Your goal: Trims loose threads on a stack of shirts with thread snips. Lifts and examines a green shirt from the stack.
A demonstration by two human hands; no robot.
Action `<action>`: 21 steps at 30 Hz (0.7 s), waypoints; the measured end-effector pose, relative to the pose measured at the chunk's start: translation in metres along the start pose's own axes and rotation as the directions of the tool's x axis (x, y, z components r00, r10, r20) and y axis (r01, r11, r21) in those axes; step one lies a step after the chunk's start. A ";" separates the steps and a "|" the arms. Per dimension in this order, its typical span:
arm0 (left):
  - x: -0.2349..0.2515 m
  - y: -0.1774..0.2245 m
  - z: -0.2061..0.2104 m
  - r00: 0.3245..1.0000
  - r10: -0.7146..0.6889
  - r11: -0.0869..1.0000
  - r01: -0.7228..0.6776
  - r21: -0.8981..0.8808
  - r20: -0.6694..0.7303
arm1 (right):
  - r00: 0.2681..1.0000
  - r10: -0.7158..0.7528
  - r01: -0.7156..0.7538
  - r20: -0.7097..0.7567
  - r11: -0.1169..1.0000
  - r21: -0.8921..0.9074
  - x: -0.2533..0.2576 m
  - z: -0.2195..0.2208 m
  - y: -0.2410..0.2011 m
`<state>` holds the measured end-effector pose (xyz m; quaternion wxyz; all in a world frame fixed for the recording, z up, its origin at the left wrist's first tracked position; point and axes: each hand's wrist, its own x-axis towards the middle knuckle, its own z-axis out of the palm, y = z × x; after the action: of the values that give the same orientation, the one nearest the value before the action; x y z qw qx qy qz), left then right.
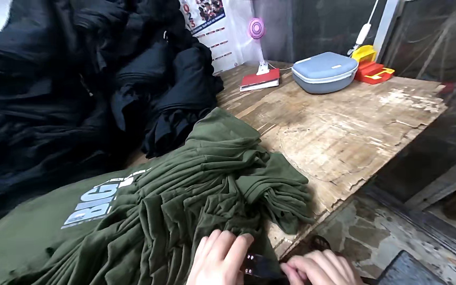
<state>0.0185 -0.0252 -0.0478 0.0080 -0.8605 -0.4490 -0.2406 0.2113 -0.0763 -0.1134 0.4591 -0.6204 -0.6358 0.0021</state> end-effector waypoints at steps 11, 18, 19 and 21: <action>-0.021 0.014 -0.003 0.990 -0.135 0.989 0.137 -0.047 0.032 | 0.970 -0.236 0.239 -0.059 0.970 0.052 -0.004 0.014 0.014; -0.030 0.010 -0.005 0.990 -0.107 0.992 0.113 -0.051 0.093 | 0.998 -0.016 0.029 -0.059 0.971 0.238 -0.008 0.012 0.021; -0.028 0.011 -0.004 0.990 -0.099 0.993 0.105 -0.060 0.099 | 0.998 0.002 0.013 -0.056 0.962 0.271 -0.009 0.014 0.019; -0.025 0.012 -0.001 0.992 -0.080 0.994 0.086 -0.065 0.099 | 0.998 0.017 0.001 -0.052 0.947 0.322 -0.009 0.016 0.013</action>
<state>0.0153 -0.0517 -0.0546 -0.0533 -0.8514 -0.4757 -0.2143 0.2104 -0.0717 -0.1349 0.5713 -0.5396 -0.6118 0.0907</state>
